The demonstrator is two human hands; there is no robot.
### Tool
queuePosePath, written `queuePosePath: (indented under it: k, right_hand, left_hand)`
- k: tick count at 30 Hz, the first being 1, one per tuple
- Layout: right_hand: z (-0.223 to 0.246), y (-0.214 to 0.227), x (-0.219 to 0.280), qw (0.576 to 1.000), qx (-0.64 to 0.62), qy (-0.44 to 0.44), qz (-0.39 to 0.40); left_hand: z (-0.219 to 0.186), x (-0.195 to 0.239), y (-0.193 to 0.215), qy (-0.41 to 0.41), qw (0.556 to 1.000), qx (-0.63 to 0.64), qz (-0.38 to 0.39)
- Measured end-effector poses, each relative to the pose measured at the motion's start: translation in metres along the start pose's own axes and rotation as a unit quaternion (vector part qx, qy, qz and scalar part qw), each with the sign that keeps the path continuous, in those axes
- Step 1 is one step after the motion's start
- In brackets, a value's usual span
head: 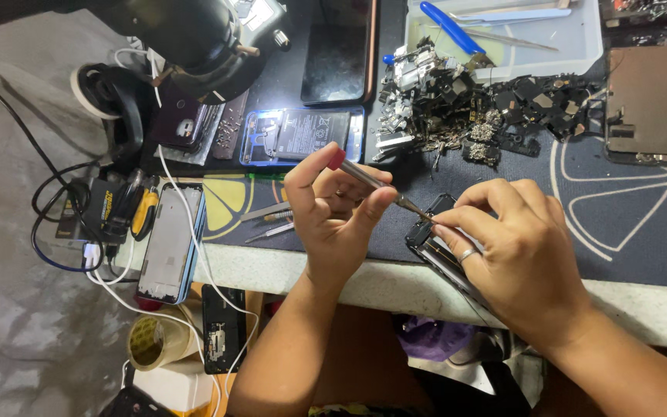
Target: The person removes a battery from a smartphone chassis, peels off protective film, and places the battery into the chassis. They then use a screwdriver to fasten screws along the phone's edge.
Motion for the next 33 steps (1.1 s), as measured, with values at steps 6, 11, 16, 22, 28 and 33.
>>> queuePosePath:
  k: [6, 11, 16, 22, 28, 33]
  right_hand:
    - [0.004, 0.003, -0.002, 1.0, 0.011, 0.006, -0.021]
    - [0.011, -0.003, -0.004, 1.0, 0.015, 0.005, -0.021]
    - [0.004, -0.008, -0.003, 1.0, 0.023, -0.007, -0.008]
    - [-0.013, -0.016, 0.008, 0.977, 0.17, -0.023, 0.123]
    - [-0.021, -0.02, 0.019, 0.971, 0.169, -0.033, 0.168]
    - [-0.022, -0.018, 0.02, 0.975, 0.142, -0.027, 0.167]
  left_hand:
    - [0.0, 0.0, -0.001, -0.024, 0.996, -0.064, -0.052]
    - [0.002, 0.0, -0.003, -0.039, 0.998, -0.04, -0.032]
    - [0.002, 0.003, -0.002, -0.038, 0.998, -0.035, -0.036]
    - [0.002, 0.004, -0.002, -0.083, 0.994, -0.07, -0.032]
    - [-0.004, 0.004, -0.011, -0.146, 0.977, -0.126, 0.09]
    - [-0.007, 0.003, -0.011, -0.152, 0.969, -0.146, 0.126]
Point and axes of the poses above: each hand's wrist, its own x-axis away from the middle knuckle, its own y-axis out of the back of the hand, z = x × y, the point moved 2 cm from there along -x, towards the middle knuckle
